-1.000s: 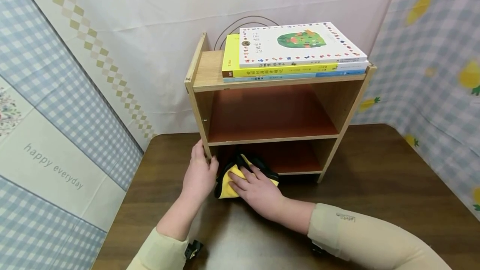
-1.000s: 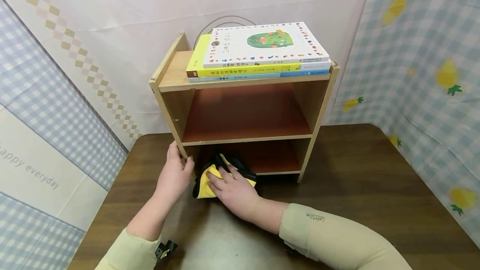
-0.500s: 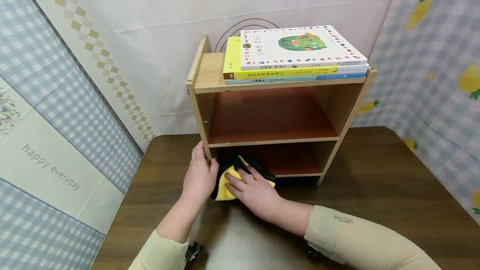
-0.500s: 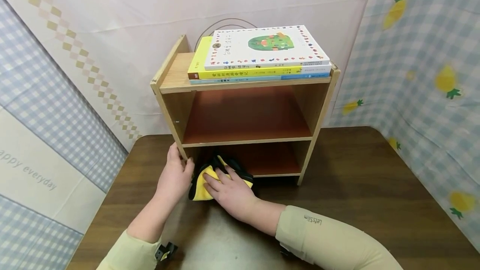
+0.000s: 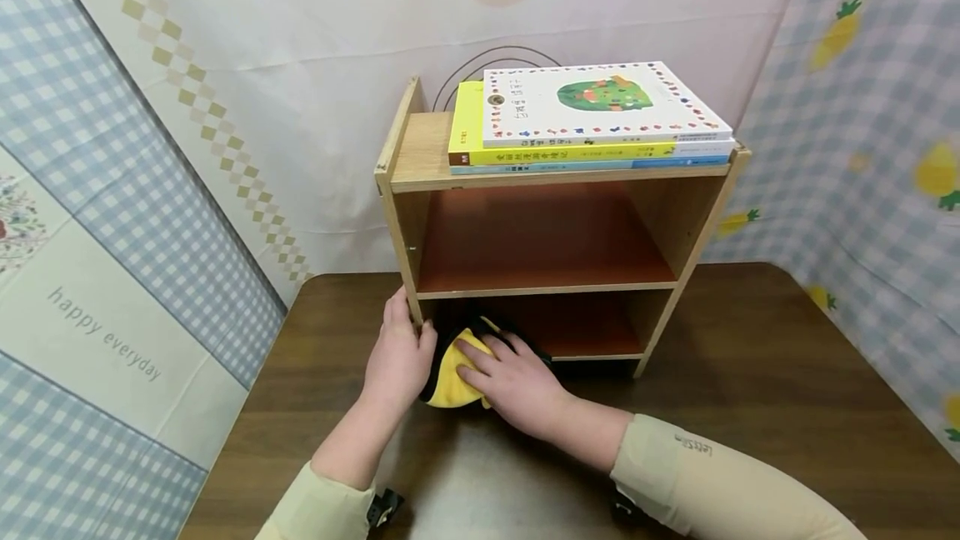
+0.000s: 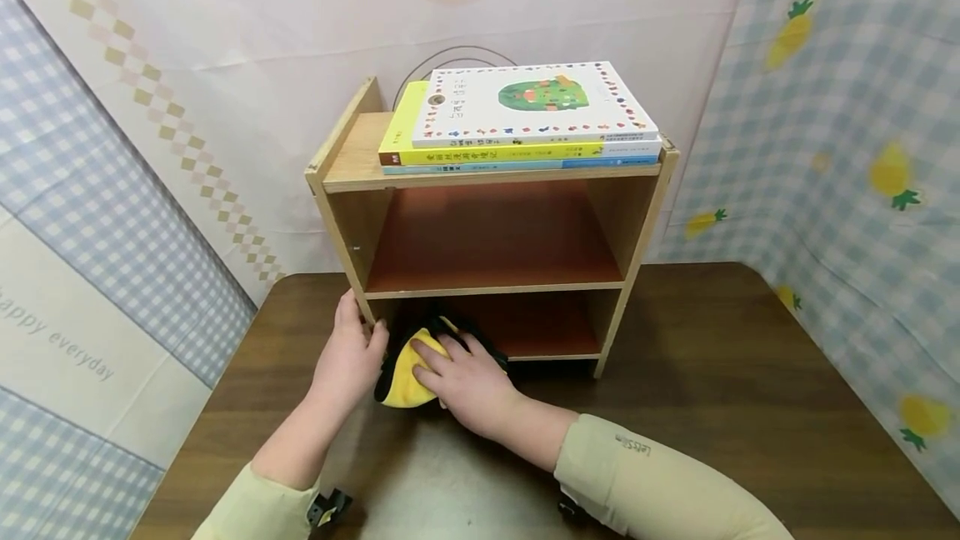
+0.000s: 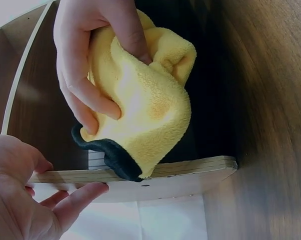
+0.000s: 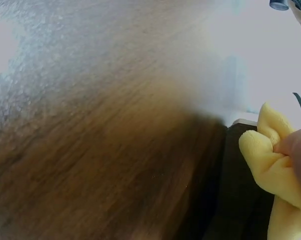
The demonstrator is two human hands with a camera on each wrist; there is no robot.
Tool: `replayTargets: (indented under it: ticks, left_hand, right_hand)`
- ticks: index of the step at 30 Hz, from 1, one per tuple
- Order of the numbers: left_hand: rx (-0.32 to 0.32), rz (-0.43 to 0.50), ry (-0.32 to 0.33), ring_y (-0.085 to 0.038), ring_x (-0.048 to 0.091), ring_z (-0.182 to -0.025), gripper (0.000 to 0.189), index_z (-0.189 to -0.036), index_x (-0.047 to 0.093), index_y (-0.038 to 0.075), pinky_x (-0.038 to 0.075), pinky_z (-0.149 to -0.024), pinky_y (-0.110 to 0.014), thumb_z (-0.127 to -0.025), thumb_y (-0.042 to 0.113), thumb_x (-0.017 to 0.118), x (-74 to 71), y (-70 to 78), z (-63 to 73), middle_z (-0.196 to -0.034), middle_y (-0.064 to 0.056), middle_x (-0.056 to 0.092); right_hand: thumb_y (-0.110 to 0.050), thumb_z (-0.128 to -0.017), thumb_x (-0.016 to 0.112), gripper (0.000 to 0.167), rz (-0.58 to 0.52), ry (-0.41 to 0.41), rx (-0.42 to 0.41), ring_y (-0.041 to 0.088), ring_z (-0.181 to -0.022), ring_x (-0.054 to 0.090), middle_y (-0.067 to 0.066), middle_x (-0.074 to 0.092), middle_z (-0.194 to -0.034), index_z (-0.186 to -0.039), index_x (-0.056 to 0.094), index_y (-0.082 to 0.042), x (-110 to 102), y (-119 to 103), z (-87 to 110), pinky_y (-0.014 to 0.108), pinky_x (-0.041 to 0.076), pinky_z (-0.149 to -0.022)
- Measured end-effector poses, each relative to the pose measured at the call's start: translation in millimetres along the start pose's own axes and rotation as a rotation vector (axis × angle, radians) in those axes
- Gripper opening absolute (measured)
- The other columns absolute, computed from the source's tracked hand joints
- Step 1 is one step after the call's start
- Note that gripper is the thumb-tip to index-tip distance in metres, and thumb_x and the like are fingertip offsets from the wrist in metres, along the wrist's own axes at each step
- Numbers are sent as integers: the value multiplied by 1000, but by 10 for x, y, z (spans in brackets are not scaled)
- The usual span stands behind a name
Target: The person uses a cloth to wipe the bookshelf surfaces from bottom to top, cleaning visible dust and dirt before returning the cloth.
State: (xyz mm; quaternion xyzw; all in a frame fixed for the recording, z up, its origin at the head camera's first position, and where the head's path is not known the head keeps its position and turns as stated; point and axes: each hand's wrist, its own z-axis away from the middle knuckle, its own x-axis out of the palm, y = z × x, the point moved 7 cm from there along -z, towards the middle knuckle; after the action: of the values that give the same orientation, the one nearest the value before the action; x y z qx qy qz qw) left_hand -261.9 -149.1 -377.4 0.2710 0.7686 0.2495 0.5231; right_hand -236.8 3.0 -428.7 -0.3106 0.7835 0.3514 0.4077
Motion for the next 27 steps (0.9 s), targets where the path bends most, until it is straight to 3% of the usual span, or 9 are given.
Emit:
replayTargets:
  ticks: [8,13,27]
  left_hand:
    - [-5,6,-12,-34,60,-108,58,-150,30,5,51,-81,-52,-98,13,54,-5,-10,16,-136,-17,46]
    - [-14,7,-23,-33,60,-108,58,-150,29,7,50,-81,-51,-98,14,53,-8,-1,8,-135,-16,46]
    - [-48,57,-88,-31,59,-115,59,-153,24,11,51,-85,-50,-102,19,51,-15,-12,12,-141,-13,42]
  right_hand:
    - [-43,-79,82,65,-57,-95,116,38,-131,44,8,39,-152,-138,56,-34,5,108,10,62,47,-89]
    - [-43,-83,79,62,-75,-150,147,40,-130,45,9,38,-152,-139,54,-36,-1,126,2,57,52,-81]
    - [-33,-80,83,60,-88,-74,94,30,-118,55,5,47,-147,-134,60,-33,-68,115,9,45,53,-73]
